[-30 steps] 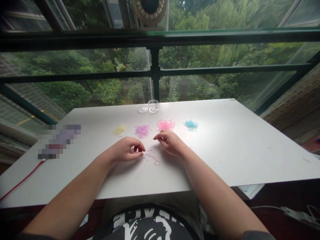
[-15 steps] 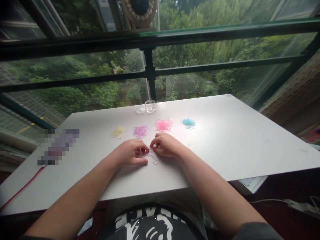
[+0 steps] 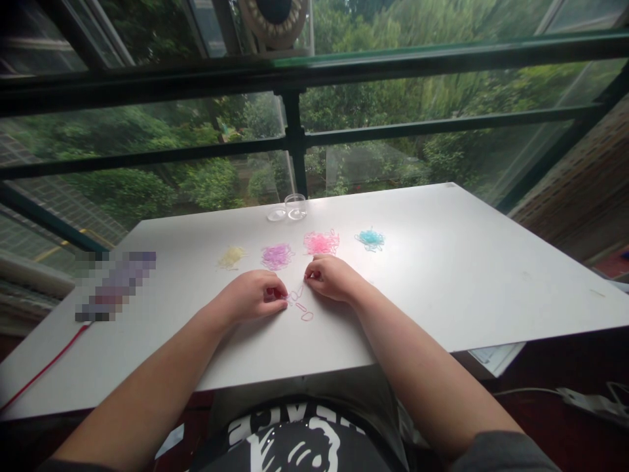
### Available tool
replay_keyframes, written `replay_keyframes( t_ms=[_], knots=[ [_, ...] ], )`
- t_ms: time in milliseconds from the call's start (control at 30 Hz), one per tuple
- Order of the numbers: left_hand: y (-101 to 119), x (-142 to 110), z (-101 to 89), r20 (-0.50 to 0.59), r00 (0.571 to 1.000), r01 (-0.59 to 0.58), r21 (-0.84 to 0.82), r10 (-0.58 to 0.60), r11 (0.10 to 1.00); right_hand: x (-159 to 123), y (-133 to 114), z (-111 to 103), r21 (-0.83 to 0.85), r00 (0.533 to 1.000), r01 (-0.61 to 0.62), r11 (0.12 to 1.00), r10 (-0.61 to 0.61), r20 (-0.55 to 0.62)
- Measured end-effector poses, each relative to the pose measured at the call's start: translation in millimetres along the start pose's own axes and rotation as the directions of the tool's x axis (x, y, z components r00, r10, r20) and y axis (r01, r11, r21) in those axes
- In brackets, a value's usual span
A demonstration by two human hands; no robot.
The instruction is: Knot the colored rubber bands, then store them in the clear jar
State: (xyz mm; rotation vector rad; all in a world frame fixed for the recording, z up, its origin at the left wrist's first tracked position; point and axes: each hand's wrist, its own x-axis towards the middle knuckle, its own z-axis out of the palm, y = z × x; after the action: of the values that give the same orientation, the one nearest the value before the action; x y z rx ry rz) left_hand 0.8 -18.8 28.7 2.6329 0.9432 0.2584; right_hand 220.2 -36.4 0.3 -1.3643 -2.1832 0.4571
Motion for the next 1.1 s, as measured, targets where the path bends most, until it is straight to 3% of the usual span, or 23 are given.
replay_keyframes(
  t_ms=[500, 700, 833, 1100],
  knots=[
    [0.4, 2.5, 6.8, -0.012, 0.999, -0.042, 0.096, 0.043, 0.995, 0.4, -2.1, -2.0, 0.006, 1.0, -0.018, 1.0, 0.018, -0.017],
    [1.4, 5.8, 4.5, -0.053, 0.984, -0.164, 0.075, 0.168, 0.984, 1.1, -0.7, -3.0, 0.0, 0.999, -0.043, 0.999, 0.043, -0.017],
    [-2.3, 7.8, 5.0, 0.0, 0.973, -0.228, 0.045, 0.229, 0.973, 1.5, 0.0, -3.0, -0.001, 0.999, -0.047, 0.999, 0.047, -0.015],
    [-5.1, 12.3, 6.4, 0.058, 0.98, -0.192, 0.039, 0.19, 0.981, 1.5, -0.8, -3.7, 0.001, 0.998, -0.056, 0.998, 0.056, -0.015]
  ],
)
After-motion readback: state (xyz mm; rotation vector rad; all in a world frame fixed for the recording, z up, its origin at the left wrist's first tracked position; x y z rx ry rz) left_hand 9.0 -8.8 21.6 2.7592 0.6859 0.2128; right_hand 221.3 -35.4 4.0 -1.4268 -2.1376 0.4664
